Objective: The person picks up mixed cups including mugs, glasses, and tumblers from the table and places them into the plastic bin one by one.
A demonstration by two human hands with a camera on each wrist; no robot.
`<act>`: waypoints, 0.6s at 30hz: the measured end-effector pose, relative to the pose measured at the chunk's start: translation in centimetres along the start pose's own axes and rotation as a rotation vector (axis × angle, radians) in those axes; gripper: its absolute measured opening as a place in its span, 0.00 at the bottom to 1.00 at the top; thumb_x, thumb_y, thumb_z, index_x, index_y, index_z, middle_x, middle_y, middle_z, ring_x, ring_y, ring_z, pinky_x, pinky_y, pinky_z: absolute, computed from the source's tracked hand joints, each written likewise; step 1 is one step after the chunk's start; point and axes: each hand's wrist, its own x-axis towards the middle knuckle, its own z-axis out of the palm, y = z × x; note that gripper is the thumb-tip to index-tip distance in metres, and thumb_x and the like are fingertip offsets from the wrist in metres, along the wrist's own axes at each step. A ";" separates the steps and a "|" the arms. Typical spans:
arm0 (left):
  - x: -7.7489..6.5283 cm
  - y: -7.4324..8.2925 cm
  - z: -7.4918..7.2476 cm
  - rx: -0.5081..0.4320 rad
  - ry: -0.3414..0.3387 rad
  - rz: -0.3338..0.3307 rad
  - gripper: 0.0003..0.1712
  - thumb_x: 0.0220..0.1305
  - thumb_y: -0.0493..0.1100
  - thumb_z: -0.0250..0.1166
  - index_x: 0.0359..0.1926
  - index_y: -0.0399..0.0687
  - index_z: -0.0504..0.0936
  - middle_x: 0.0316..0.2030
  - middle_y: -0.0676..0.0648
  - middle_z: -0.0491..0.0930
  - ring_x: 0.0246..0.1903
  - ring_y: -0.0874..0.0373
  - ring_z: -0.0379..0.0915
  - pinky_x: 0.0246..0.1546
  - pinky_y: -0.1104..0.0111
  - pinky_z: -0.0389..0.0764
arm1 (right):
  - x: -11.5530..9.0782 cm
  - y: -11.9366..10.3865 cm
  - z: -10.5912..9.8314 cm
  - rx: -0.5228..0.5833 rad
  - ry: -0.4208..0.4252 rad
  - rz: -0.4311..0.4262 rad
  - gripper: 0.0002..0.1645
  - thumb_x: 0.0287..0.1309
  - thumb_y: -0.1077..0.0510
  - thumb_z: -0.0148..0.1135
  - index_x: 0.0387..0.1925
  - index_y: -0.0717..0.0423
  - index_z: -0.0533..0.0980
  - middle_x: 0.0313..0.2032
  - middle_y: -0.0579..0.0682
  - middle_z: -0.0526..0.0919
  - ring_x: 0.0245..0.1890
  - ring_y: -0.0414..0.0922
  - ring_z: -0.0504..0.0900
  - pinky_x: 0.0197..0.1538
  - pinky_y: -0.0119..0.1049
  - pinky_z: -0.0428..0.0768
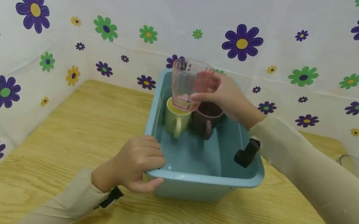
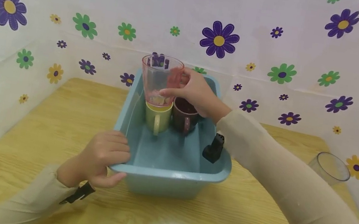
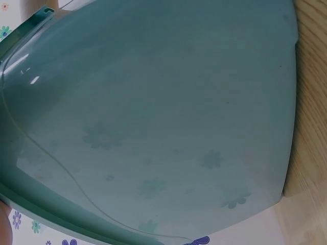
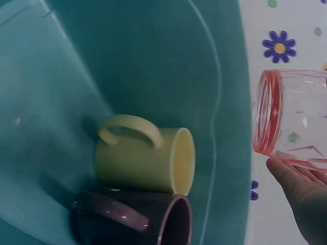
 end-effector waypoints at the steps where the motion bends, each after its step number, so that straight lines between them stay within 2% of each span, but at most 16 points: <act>1: 0.0 0.0 0.0 -0.002 0.001 0.000 0.28 0.65 0.55 0.42 0.09 0.51 0.60 0.09 0.54 0.56 0.13 0.63 0.51 0.19 0.71 0.60 | 0.0 0.1 0.2 -0.003 -0.014 0.008 0.36 0.51 0.66 0.65 0.62 0.57 0.63 0.58 0.60 0.74 0.58 0.50 0.74 0.61 0.46 0.71; 7: 0.0 -0.1 0.0 -0.004 0.025 0.020 0.28 0.64 0.55 0.42 0.09 0.51 0.59 0.09 0.54 0.53 0.14 0.63 0.48 0.19 0.72 0.56 | 0.3 1.0 1.0 -0.054 -0.100 0.071 0.36 0.51 0.65 0.65 0.61 0.59 0.61 0.55 0.59 0.74 0.53 0.48 0.74 0.60 0.45 0.72; 11: 0.0 -0.1 0.0 0.001 0.032 0.027 0.28 0.64 0.54 0.42 0.09 0.51 0.59 0.08 0.54 0.54 0.13 0.63 0.48 0.19 0.71 0.57 | 0.4 1.5 1.3 -0.057 -0.140 0.111 0.36 0.51 0.65 0.64 0.61 0.60 0.60 0.53 0.59 0.72 0.51 0.48 0.72 0.61 0.46 0.71; 18: -0.2 0.0 -0.1 0.005 0.002 0.005 0.29 0.65 0.55 0.40 0.09 0.51 0.61 0.08 0.54 0.56 0.13 0.63 0.50 0.19 0.71 0.60 | 0.7 2.4 1.1 -0.082 -0.248 0.148 0.36 0.49 0.66 0.65 0.60 0.62 0.61 0.52 0.59 0.71 0.48 0.47 0.71 0.56 0.41 0.74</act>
